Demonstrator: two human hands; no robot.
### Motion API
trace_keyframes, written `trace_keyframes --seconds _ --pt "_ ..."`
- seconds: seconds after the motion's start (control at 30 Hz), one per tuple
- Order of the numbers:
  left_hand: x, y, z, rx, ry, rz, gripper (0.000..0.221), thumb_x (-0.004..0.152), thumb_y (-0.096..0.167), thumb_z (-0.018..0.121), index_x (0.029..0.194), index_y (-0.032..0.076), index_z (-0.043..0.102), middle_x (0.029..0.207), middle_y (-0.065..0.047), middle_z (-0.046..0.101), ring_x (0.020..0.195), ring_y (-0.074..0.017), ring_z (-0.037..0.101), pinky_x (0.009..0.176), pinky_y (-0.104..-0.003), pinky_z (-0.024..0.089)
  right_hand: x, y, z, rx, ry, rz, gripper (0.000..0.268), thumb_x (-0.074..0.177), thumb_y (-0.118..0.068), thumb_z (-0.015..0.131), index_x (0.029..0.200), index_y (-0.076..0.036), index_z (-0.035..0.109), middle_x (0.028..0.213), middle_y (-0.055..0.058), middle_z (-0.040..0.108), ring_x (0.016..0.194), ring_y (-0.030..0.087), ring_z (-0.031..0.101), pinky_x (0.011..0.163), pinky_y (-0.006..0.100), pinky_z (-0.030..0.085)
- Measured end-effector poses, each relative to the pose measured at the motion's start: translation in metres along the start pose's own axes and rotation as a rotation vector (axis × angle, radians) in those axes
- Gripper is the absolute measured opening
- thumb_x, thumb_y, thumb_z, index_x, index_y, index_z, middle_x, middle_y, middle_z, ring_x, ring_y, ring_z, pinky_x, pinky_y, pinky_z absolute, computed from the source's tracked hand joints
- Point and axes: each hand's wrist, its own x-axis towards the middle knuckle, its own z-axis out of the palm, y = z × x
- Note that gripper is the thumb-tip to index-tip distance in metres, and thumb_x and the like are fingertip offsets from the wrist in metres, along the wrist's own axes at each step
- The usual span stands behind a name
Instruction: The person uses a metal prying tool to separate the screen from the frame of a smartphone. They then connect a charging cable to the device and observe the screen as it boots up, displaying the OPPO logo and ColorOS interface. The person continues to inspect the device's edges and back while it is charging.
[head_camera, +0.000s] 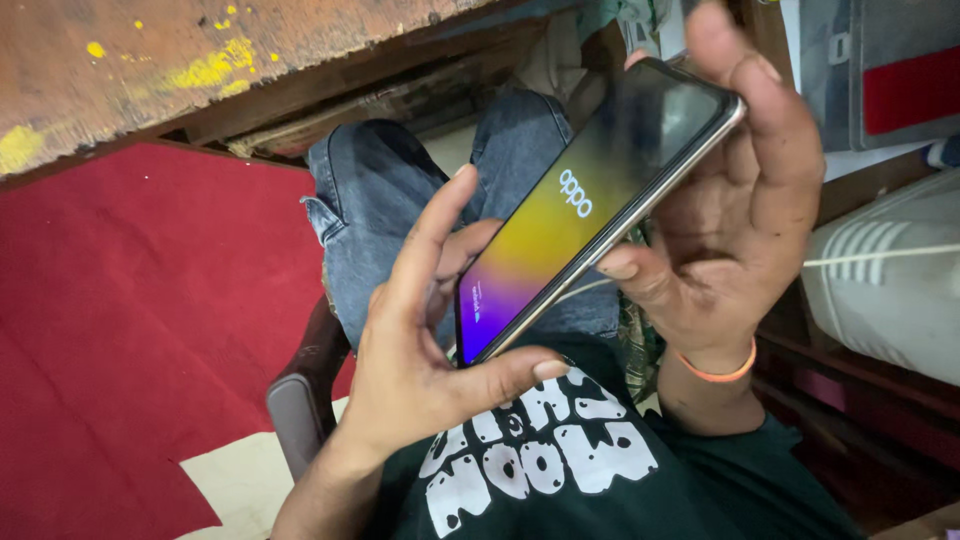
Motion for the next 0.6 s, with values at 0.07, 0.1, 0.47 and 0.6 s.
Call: trace_keyframes --seconds 0.07,0.1,0.47,0.6 --pt "-0.001 -0.001 0.000 -0.035 0.000 -0.036 0.112 0.081 0.009 0.093 0.165 -0.002 0.020 0.143 -0.023 0.064 0.132 -0.0251 0.066 0.117 -0.037 0.055 -0.001 -0.004 -0.001 0.024 -0.001 0.026 0.089 0.092 -0.019 0.084 0.164 -0.013 0.031 0.157 0.016 0.044 0.143 0.021 0.050 0.122 0.035 0.046" --pt "0.000 -0.001 0.000 -0.068 0.001 -0.062 0.114 0.081 0.010 0.093 0.167 -0.002 0.019 0.146 -0.024 0.063 0.133 -0.0257 0.066 0.115 -0.037 0.056 -0.003 -0.008 0.000 0.034 0.014 0.045 0.085 0.093 -0.019 0.084 0.161 -0.013 0.032 0.155 0.016 0.045 0.141 0.021 0.052 0.122 0.035 0.047" --pt "0.001 -0.007 0.000 -0.209 -0.004 -0.102 0.117 0.081 0.008 0.092 0.169 -0.001 0.015 0.148 -0.023 0.061 0.137 -0.0262 0.064 0.115 -0.037 0.056 0.000 -0.016 0.001 -0.020 0.012 0.060 0.069 0.097 -0.020 0.080 0.152 -0.011 0.038 0.146 0.017 0.051 0.135 0.022 0.055 0.118 0.034 0.049" --pt "0.001 -0.010 0.000 -0.110 0.019 -0.065 0.117 0.080 0.007 0.093 0.169 0.000 0.017 0.146 -0.022 0.063 0.135 -0.0255 0.066 0.117 -0.037 0.054 0.000 -0.017 0.006 -0.004 0.027 0.087 0.069 0.097 -0.020 0.081 0.150 -0.010 0.037 0.146 0.018 0.050 0.136 0.023 0.054 0.120 0.036 0.048"
